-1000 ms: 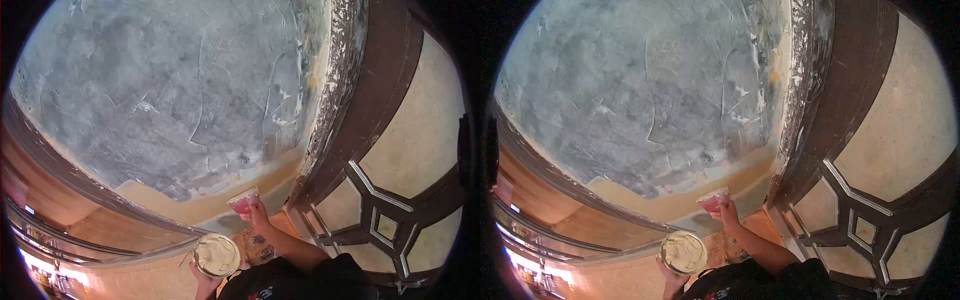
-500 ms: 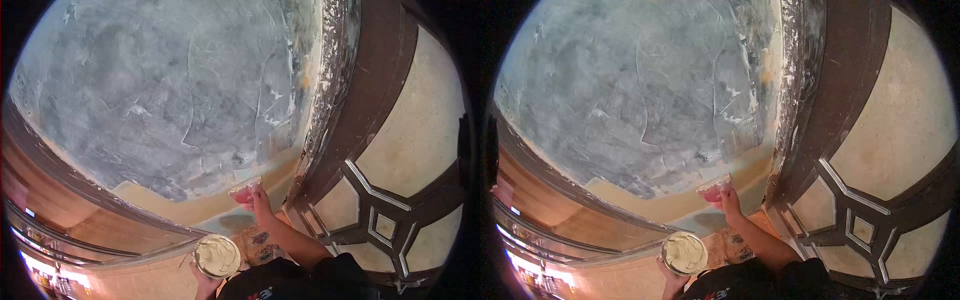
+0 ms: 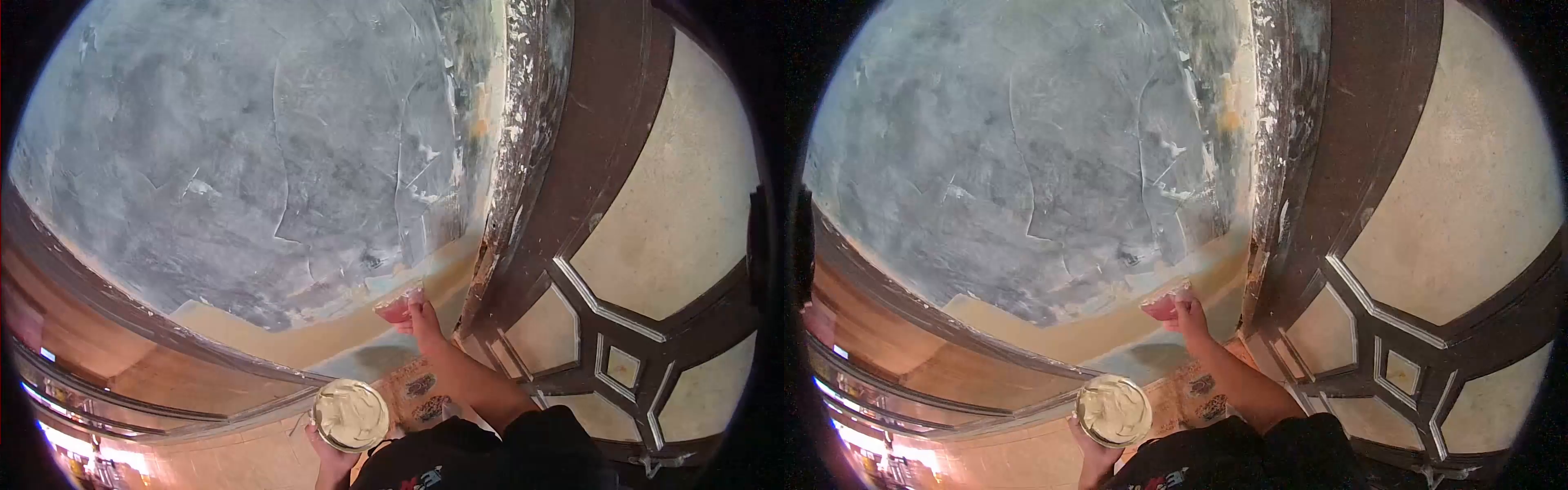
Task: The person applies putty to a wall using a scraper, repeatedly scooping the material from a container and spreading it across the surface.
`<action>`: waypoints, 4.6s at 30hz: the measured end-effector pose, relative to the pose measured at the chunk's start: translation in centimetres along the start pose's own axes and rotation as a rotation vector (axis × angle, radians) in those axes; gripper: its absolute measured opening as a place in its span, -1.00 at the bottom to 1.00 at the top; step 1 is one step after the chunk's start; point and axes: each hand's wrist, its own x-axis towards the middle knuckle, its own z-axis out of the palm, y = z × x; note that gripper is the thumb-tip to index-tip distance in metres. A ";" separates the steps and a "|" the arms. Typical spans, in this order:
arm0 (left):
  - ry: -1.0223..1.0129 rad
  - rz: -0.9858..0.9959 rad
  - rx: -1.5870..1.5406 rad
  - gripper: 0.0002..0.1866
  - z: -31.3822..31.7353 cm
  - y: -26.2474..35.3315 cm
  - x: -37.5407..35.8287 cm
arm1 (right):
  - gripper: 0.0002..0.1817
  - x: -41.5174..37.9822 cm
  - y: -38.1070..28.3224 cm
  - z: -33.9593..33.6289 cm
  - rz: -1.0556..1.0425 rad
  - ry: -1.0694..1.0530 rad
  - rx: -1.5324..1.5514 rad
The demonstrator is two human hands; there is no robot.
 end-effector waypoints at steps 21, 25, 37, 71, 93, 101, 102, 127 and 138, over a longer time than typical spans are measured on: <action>-0.008 -0.016 -0.002 -0.17 0.8 -2.5 1.8 | -0.53 0.7 1.1 -5.2 0.119 0.019 0.000; 0.024 -0.019 -0.003 -0.16 1.8 -3.0 2.2 | -0.58 0.3 -0.7 -5.0 0.063 0.040 0.013; 0.075 -0.001 -0.052 -0.26 2.0 -4.4 3.5 | -0.60 1.4 -1.8 -3.7 -0.014 -0.063 -0.017; 0.020 0.147 0.311 -0.18 0.2 -4.7 3.5 | -0.74 1.3 -0.7 -10.1 -0.671 0.358 -0.937; 0.033 -0.006 0.002 -0.20 1.8 -3.8 1.8 | -0.62 -0.8 2.4 -6.4 0.013 0.065 -0.120; 0.029 -0.030 -0.045 -0.20 2.1 -4.1 1.6 | -0.61 3.4 5.5 -10.9 0.082 0.095 -0.189; 0.025 -0.027 -0.050 -0.19 2.1 -4.1 1.5 | -0.61 3.0 6.2 -12.2 0.246 0.079 -0.254; 0.033 0.067 -0.109 -0.21 0.1 -4.9 -0.2 | -0.59 -2.7 10.2 -9.7 0.369 -0.146 -0.125; -0.058 0.201 0.046 -0.24 -1.3 -1.5 -2.4 | -0.55 -5.5 6.1 0.7 0.269 -0.156 0.110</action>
